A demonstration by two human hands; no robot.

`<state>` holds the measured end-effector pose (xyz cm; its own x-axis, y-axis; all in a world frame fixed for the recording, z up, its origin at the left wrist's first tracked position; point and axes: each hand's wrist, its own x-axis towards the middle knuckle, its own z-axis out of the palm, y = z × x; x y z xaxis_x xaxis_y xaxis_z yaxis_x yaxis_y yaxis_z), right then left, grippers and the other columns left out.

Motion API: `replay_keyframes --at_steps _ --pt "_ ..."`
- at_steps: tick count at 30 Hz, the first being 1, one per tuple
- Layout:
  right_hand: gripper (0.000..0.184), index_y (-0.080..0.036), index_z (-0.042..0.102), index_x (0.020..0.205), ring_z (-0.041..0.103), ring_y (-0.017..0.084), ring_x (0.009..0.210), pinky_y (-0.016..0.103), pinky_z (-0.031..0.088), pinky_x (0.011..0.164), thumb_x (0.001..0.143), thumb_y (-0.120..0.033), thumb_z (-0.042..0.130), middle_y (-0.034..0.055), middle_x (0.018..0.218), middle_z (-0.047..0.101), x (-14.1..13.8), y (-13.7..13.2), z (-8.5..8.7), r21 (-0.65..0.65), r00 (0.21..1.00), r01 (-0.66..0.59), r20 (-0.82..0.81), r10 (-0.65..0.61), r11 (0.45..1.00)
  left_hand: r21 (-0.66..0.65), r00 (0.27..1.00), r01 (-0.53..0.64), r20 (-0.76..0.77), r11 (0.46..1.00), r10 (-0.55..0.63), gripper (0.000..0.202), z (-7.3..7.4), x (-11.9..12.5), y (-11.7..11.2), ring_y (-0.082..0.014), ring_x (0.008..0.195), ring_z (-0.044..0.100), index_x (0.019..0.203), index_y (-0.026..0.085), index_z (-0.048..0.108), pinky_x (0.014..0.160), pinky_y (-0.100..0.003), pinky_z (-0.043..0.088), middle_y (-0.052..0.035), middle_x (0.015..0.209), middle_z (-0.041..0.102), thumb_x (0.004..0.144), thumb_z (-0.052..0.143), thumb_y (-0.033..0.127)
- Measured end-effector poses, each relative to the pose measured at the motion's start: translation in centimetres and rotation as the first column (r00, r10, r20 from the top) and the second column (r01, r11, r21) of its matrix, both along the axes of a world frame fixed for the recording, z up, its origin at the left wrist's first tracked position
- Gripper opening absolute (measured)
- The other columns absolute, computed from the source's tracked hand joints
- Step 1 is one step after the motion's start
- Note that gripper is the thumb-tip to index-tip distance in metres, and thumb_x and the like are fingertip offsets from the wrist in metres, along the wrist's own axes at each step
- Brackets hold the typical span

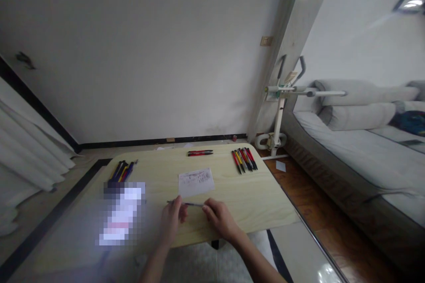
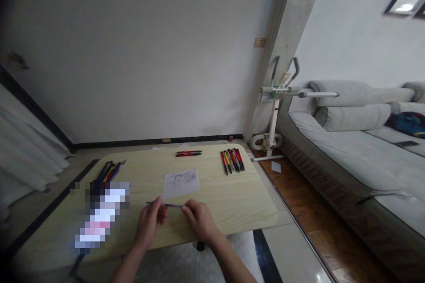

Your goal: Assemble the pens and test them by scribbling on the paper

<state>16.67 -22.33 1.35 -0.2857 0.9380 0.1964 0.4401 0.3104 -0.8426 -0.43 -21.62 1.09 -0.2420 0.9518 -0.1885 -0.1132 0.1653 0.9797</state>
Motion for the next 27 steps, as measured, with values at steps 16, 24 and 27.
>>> replay_keyframes --at_steps 16,24,27 --pt "0.032 -0.016 0.05 0.061 0.046 0.01 0.055 0.019 0.032 0.051 0.086 -0.033 0.039 -0.0032 0.057 0.049 0.2 0.5 -0.2 -0.057 0.999 -0.033 -0.037 0.031 0.998 0.076 0.997 0.057 0.045 0.995 -0.06 0.04 -0.5 -0.4 -0.1 -0.0109 0.039 0.048 0.057 0.012 0.057 0.038 -0.021 0.037 -0.0017 0.047 0.055 0.067 0.056 0.051" --pt "0.013 -0.017 0.056 0.079 0.045 0.009 0.054 0.019 0.033 0.05 0.078 -0.029 0.052 -0.0041 0.058 0.049 -0.1 0.2 -0.2 -0.062 0.999 0.017 -0.025 -0.019 0.998 0.026 0.999 0.051 0.005 0.998 -0.051 0.044 0.2 -0.2 -0.2 -0.012 0.039 0.048 0.055 0.013 0.056 0.039 -0.022 0.037 -0.0011 0.044 0.054 0.067 0.052 0.055" --pt "0.017 -0.018 0.053 0.09 0.045 0.009 0.054 0.018 0.033 0.05 0.074 -0.023 0.057 -0.0052 0.06 0.048 -0.2 0.1 -0.5 -0.038 0.999 0.04 -0.024 -0.041 0.998 -0.007 0.998 0.035 -0.057 0.999 -0.036 0.047 1.0 0.1 -0.3 -0.0125 0.039 0.048 0.051 0.013 0.055 0.039 -0.022 0.037 -0.0016 0.044 0.054 0.063 0.052 0.058"
